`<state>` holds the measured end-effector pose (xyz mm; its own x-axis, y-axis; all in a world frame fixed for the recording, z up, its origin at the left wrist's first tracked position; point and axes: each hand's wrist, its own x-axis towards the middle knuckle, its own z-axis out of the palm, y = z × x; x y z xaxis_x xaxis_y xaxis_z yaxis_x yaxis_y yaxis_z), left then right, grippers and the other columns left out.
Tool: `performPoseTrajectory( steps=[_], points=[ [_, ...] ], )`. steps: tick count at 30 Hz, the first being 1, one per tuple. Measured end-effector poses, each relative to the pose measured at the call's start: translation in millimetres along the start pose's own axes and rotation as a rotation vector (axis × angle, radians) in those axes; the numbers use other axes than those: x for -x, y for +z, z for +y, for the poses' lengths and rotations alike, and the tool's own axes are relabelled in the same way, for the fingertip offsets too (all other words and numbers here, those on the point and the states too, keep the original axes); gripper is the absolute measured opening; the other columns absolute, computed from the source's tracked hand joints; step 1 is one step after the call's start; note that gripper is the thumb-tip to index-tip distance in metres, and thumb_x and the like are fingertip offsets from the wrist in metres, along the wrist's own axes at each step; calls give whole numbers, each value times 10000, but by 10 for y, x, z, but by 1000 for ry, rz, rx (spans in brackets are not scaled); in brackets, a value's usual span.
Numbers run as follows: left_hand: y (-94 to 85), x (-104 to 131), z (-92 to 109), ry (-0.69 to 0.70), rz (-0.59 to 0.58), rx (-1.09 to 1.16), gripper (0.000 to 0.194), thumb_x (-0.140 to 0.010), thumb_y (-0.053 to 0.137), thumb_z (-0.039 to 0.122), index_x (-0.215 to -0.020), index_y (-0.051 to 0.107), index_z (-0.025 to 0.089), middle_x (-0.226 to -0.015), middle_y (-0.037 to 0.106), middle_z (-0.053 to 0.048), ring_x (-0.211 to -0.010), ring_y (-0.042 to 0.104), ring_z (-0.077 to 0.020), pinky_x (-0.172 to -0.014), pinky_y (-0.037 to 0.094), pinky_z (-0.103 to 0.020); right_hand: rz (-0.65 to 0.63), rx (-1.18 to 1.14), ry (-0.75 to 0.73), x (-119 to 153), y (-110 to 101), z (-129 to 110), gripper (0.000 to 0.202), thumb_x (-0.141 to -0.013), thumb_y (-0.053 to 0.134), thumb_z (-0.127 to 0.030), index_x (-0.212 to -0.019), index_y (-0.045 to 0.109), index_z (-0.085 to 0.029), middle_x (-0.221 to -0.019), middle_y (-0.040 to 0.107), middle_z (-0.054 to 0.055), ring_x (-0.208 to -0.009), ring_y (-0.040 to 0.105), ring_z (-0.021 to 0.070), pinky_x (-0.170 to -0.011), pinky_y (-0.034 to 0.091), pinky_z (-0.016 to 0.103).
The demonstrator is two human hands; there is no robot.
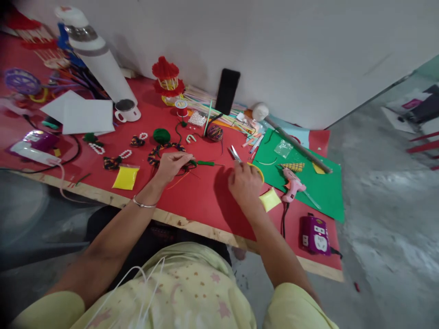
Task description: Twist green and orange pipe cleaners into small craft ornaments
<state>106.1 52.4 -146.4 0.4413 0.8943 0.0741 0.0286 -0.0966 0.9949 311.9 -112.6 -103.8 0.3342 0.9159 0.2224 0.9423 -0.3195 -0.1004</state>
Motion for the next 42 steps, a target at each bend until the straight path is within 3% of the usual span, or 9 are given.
performPoseTrajectory(
  steps=[5, 15, 22, 27, 30, 32, 36, 39, 42],
  points=[
    [-24, 15, -79, -4, -9, -20, 339, -682, 814, 279, -988, 785, 136, -837, 766, -76, -735, 701, -154, -730, 565, -270, -125, 73, 58, 105, -6, 312, 506, -895, 507, -256, -1392, 527, -161, -1209, 622, 190, -1136, 548, 340, -909, 459, 424],
    [-167, 347, -170, -115, 32, -149, 283, -735, 745, 266, -996, 777, 161, -807, 761, -57, -716, 721, -173, -609, 574, -256, -151, 115, 172, 43, -72, 300, 624, -856, 579, -406, -1425, 485, -166, -1204, 582, 250, -1109, 553, 415, -788, 482, 462],
    [-248, 449, -47, 31, 32, -367, 141, -792, 679, 226, -882, 787, 223, -886, 767, -49, -740, 703, -170, -575, 518, -230, -335, 44, 201, -152, -97, 446, 761, -774, 652, -416, -1456, 438, -156, -1121, 664, 204, -992, 659, 348, -791, 481, 406],
    [-251, 475, 59, 76, -19, -401, 107, -830, 666, 266, -775, 724, 195, -652, 693, -21, -615, 648, -138, -598, 483, -218, -155, -81, 194, -79, -182, 497, 627, -803, 639, -396, -1387, 523, -198, -1019, 696, 141, -967, 664, 319, -793, 479, 397],
    [-265, 457, 44, -45, -29, -282, 150, -831, 674, 324, -777, 676, 183, -576, 655, -4, -490, 581, -107, -513, 435, -197, -94, -424, 225, 81, -280, 391, 573, -828, 642, -503, -1324, 572, -224, -931, 692, 90, -855, 658, 271, -755, 496, 389],
    [-273, 441, 23, -132, -40, -196, 183, -826, 675, 357, -802, 663, 176, -581, 663, -8, -425, 536, -91, -448, 398, -189, -251, -847, 254, 231, -349, 216, 606, -803, 660, -608, -1277, 588, -238, -887, 686, 68, -794, 653, 247, -712, 519, 383],
    [-271, 423, 0, -189, -39, -126, 189, -822, 664, 349, -832, 664, 160, -638, 701, -34, -408, 537, -85, -417, 408, -189, -800, -1662, 373, 561, -421, -297, 567, -871, 518, -696, -1243, 593, -274, -990, 703, 82, -853, 686, 232, -723, 560, 379],
    [-253, 424, -12, -178, -16, -143, 200, -826, 660, 360, -839, 664, 160, -651, 705, -35, -407, 540, -82, -411, 409, -187, -1180, -1877, 472, 721, -374, -614, 473, -905, 531, -518, -1322, 514, -297, -1009, 721, 70, -833, 700, 216, -657, 546, 344],
    [-234, 427, -33, -140, 15, -149, 207, -819, 672, 370, -850, 664, 166, -627, 682, -12, -395, 520, -72, -408, 397, -180, -1291, -1934, 469, 763, -292, -764, 501, -843, 560, -392, -1316, 505, -237, -914, 733, 65, -773, 698, 192, -614, 498, 276]
  ],
)
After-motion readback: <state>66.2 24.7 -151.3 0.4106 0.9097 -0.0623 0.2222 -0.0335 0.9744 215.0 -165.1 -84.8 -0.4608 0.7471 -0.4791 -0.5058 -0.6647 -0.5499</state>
